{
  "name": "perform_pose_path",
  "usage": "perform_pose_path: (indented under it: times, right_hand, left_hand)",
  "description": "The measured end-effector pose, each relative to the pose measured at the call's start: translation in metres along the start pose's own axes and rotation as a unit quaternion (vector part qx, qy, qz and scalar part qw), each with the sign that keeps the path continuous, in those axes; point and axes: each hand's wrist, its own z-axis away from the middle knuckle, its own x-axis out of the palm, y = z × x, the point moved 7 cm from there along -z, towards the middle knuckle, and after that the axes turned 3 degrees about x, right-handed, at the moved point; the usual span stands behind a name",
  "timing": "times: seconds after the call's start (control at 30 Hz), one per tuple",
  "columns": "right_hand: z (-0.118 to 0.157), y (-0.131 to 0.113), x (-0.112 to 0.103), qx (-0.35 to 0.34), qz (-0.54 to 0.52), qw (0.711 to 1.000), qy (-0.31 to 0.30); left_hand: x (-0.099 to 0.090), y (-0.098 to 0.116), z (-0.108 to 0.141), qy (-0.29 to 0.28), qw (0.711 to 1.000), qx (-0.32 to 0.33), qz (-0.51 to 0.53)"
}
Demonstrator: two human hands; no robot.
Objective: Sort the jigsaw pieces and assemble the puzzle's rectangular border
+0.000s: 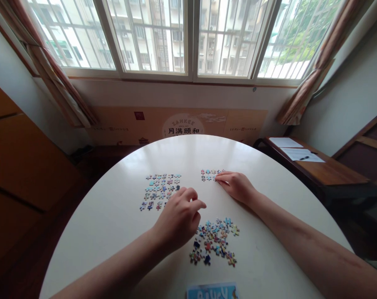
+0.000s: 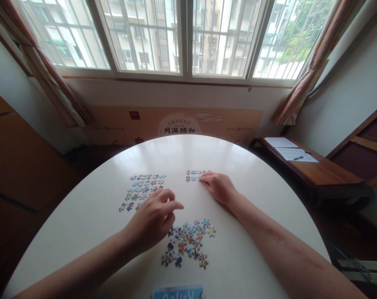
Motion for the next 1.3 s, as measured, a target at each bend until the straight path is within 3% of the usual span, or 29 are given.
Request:
perform_pose_path:
  times: [0.1,0.17,0.3,0.47,0.6,1.1,1.2,1.3]
  right_hand:
    - [0.003,-0.003,-0.012,-0.001,-0.017,1.000,0.010]
    - [0.006,-0.010,-0.023,-0.016,-0.039,0.999,-0.016]
    - [0.021,-0.039,-0.027,-0.069,-0.132,0.960,-0.238]
    - [0.031,-0.061,-0.029,-0.101,-0.173,0.920,-0.338]
    - [0.035,-0.060,-0.021,-0.111,-0.169,0.904,-0.376]
    - [0.026,-0.048,-0.023,-0.051,-0.091,0.949,-0.298]
    - [0.020,-0.032,-0.026,-0.006,-0.055,0.967,-0.247]
    - [0.013,-0.005,-0.032,0.054,0.005,0.987,-0.153]
  left_hand:
    - [-0.001,0.001,0.000,-0.004,1.000,0.006,0.000]
    - [-0.002,0.001,0.000,-0.006,1.000,0.008,0.002]
    - [-0.004,0.002,-0.001,-0.011,1.000,0.011,0.002]
    - [-0.005,0.003,-0.002,-0.015,1.000,0.005,-0.001]
    - [-0.006,0.004,-0.002,-0.013,1.000,0.010,0.000]
    - [-0.001,0.002,0.000,-0.025,1.000,0.013,-0.007]
    - [0.000,0.002,0.000,-0.025,1.000,0.011,-0.004]
    - [0.001,0.001,0.001,-0.025,1.000,0.007,0.000]
